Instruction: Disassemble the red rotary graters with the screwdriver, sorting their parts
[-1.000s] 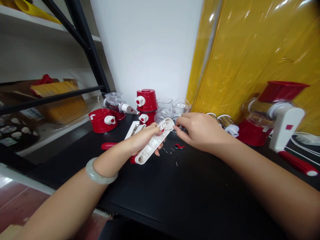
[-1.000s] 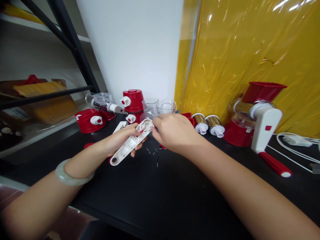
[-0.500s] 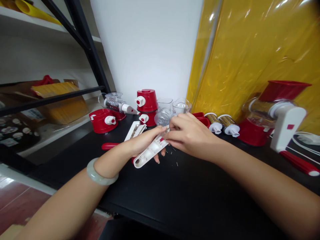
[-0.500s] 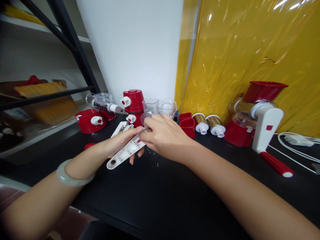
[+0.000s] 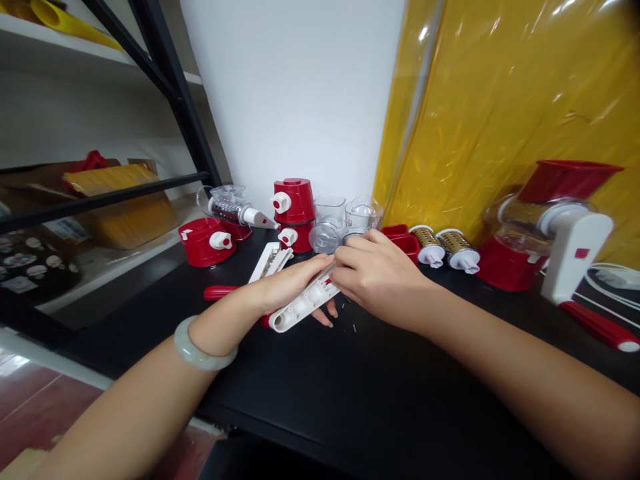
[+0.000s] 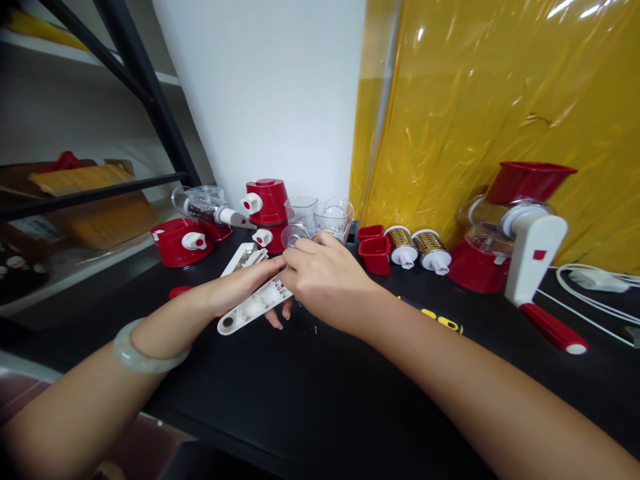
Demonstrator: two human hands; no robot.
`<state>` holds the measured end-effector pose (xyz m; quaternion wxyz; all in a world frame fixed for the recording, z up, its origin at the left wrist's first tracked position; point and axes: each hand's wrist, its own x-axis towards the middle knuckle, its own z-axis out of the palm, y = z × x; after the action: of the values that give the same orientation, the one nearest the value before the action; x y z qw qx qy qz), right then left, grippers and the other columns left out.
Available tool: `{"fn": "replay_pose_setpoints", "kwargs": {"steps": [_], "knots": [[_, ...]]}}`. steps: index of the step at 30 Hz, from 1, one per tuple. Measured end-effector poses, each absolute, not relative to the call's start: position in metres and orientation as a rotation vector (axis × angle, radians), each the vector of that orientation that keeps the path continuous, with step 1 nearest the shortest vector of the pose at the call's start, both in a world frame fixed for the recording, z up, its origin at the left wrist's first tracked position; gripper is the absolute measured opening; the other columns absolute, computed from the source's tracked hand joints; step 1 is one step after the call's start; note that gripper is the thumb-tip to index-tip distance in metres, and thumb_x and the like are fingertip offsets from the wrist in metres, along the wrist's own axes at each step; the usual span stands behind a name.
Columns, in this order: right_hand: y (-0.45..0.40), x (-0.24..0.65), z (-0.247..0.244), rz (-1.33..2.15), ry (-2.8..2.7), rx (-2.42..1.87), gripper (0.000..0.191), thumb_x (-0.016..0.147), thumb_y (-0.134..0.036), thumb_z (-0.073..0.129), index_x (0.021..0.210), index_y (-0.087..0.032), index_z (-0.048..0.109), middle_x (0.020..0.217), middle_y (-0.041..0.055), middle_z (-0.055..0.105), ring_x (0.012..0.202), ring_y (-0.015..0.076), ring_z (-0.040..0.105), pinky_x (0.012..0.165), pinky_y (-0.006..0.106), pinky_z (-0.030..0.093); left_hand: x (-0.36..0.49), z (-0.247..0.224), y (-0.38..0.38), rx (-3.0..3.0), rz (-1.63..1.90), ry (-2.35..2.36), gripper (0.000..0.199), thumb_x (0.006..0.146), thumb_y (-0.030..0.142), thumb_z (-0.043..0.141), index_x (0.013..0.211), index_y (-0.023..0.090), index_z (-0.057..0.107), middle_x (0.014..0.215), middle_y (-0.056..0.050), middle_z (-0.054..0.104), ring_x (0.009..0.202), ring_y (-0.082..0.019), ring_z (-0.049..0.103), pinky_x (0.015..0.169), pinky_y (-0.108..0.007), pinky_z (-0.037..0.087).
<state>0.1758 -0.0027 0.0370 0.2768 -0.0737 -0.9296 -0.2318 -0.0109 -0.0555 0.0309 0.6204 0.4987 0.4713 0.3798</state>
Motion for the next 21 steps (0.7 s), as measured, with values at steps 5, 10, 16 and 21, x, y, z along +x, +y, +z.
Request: {"fn": "replay_pose_setpoints", "kwargs": {"steps": [5,10,16,21], "knots": [[0.001,0.178,0.037,-0.398,-2.478,-0.289,0.013,0.094,-0.024,0.068,0.085,-0.014,0.069,0.084,0.0033,0.052,0.081,0.0148,0.039,0.072,0.030,0.022,-0.014,0.033,-0.054,1.286,0.790,1.068,0.041,0.100,0.050,0.041,0.088,0.015,0.060,0.064,-0.007,0.070,0.058,-0.022,0.071,0.057,-0.033,0.061],[0.005,0.184,0.045,-0.140,-2.497,-0.321,0.012,0.088,-0.027,0.076,0.095,-0.017,0.073,0.089,0.0026,0.053,0.085,0.0131,0.044,0.077,0.028,0.027,-0.015,0.034,-0.057,1.322,0.804,1.042,0.029,0.098,0.044,0.050,0.089,0.017,0.058,0.065,-0.004,0.069,0.051,-0.018,0.068,0.050,-0.026,0.055],[0.005,0.188,0.050,-0.011,-2.504,-0.335,0.008,0.088,-0.026,0.075,0.092,-0.019,0.074,0.088,0.0029,0.055,0.089,0.0141,0.046,0.079,0.027,0.029,-0.014,0.035,-0.057,1.326,0.782,1.009,0.029,0.096,0.045,0.053,0.089,0.017,0.056,0.066,-0.003,0.068,0.049,-0.016,0.066,0.047,-0.025,0.054],[0.002,0.183,0.045,-0.088,-2.520,-0.308,0.008,0.089,-0.027,0.075,0.087,-0.020,0.075,0.088,0.0039,0.053,0.086,0.0138,0.042,0.077,0.028,0.026,-0.015,0.034,-0.056,1.324,0.803,1.016,0.027,0.093,0.045,0.058,0.092,0.018,0.057,0.065,-0.003,0.068,0.052,-0.017,0.067,0.044,-0.023,0.051]]}}
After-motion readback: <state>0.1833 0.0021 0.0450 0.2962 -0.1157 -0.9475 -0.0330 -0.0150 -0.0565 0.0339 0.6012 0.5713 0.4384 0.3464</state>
